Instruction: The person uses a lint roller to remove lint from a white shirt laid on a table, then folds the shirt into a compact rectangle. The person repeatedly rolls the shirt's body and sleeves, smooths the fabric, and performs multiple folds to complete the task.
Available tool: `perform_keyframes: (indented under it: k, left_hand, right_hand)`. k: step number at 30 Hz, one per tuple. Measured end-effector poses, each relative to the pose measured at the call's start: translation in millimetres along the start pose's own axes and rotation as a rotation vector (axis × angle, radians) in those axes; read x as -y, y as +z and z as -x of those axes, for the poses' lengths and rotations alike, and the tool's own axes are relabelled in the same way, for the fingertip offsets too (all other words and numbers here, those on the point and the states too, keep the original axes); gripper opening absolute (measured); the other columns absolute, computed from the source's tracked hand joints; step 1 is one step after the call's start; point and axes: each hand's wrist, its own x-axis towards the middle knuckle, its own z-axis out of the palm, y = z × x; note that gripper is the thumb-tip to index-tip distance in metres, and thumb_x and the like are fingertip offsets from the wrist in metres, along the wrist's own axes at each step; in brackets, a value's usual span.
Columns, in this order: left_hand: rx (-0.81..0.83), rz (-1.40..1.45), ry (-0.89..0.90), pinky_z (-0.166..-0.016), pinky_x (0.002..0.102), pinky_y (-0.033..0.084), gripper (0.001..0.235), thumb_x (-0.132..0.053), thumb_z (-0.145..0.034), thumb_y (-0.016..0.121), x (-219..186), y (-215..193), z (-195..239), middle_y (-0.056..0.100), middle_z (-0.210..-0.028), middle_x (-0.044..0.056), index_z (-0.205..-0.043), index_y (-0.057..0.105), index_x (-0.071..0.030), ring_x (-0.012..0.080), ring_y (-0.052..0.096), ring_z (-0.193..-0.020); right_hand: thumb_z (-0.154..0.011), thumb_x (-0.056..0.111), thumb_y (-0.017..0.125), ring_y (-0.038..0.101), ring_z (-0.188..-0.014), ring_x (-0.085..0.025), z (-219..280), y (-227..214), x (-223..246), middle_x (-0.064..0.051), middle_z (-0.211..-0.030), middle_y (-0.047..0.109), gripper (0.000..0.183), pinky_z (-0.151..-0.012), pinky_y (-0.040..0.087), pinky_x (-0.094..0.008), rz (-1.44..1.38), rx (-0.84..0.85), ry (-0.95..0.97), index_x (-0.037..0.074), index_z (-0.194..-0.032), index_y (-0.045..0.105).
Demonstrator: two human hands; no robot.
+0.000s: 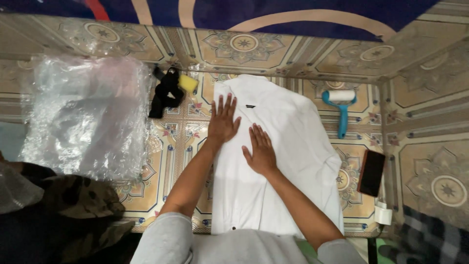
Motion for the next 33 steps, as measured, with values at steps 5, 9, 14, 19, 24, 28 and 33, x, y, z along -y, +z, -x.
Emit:
perform_keyframes:
  k: [5,9,14,19,24,28,33]
  left_hand:
    - [0.088,-0.059,-0.036,-0.127,0.057,-0.003,0.073,-0.051,-0.105,0.020,-22,-1,18,0.001,-0.173,0.012,-0.166,0.009,-0.013,0.0363,0.001,-0.158]
    - [0.173,0.021,-0.016,-0.126,0.055,-0.005,0.074,-0.051,-0.104,0.014,-47,10,65,-0.003,-0.172,0.013,-0.165,0.006,-0.011,0.0341,-0.004,-0.158]
    - [0.175,0.066,-0.048,-0.126,0.056,-0.002,0.076,-0.051,-0.104,0.019,-72,11,119,0.003,-0.171,0.019,-0.164,0.010,-0.004,0.0378,0.001,-0.157]
    - [0.169,0.119,-0.067,-0.125,0.057,-0.003,0.077,-0.049,-0.104,0.019,-84,14,155,0.003,-0.171,0.021,-0.163,0.009,-0.001,0.0397,0.000,-0.157]
    - [0.189,0.134,-0.072,-0.126,0.056,-0.006,0.078,-0.050,-0.104,0.022,-87,21,176,-0.001,-0.171,0.022,-0.163,0.006,-0.001,0.0412,-0.004,-0.157]
    - [0.171,0.148,-0.094,-0.126,0.056,-0.006,0.079,-0.051,-0.104,0.023,-87,28,194,-0.002,-0.171,0.021,-0.163,0.006,-0.002,0.0405,-0.003,-0.157]
    - [0.201,0.101,-0.096,-0.126,0.055,-0.005,0.078,-0.050,-0.103,0.021,-85,32,214,-0.001,-0.171,0.021,-0.162,0.006,-0.002,0.0380,-0.002,-0.157]
  right_hand:
    - [-0.086,0.009,0.077,0.051,-0.132,-0.049,-9,-6,-141,-0.033,-0.134,0.059,0.056,-0.114,0.034,-0.056,0.092,-0.725,0.046,-0.009,-0.136,0.058]
    - [-0.087,0.006,0.074,0.038,-0.140,-0.049,18,-67,-223,-0.032,-0.147,0.042,0.078,-0.118,0.025,-0.056,0.072,-0.758,0.622,-0.008,-0.151,0.033]
    - [-0.091,0.021,0.067,0.049,-0.116,-0.046,22,-37,-309,-0.024,-0.126,0.053,0.067,-0.101,0.033,-0.056,0.012,-0.659,0.674,-0.001,-0.147,0.036]
    - [-0.100,0.017,0.055,0.064,-0.095,-0.054,5,-67,-225,-0.027,-0.094,0.059,0.027,-0.081,0.050,-0.057,-0.114,-0.636,0.520,0.000,-0.121,0.051]
    - [-0.100,0.031,0.050,0.072,-0.092,-0.050,13,-56,-96,-0.029,-0.090,0.071,0.031,-0.077,0.057,-0.062,-0.053,-0.114,0.364,0.007,-0.120,0.052]
    - [-0.100,0.026,0.044,0.070,-0.103,-0.052,45,-74,15,-0.037,-0.107,0.069,0.047,-0.085,0.057,-0.062,-0.033,0.171,0.296,-0.007,-0.133,0.049]
    - [-0.104,0.031,0.036,0.067,-0.113,-0.047,16,-36,15,-0.035,-0.126,0.064,0.063,-0.090,0.056,-0.060,-0.025,0.265,0.328,-0.011,-0.152,0.035]
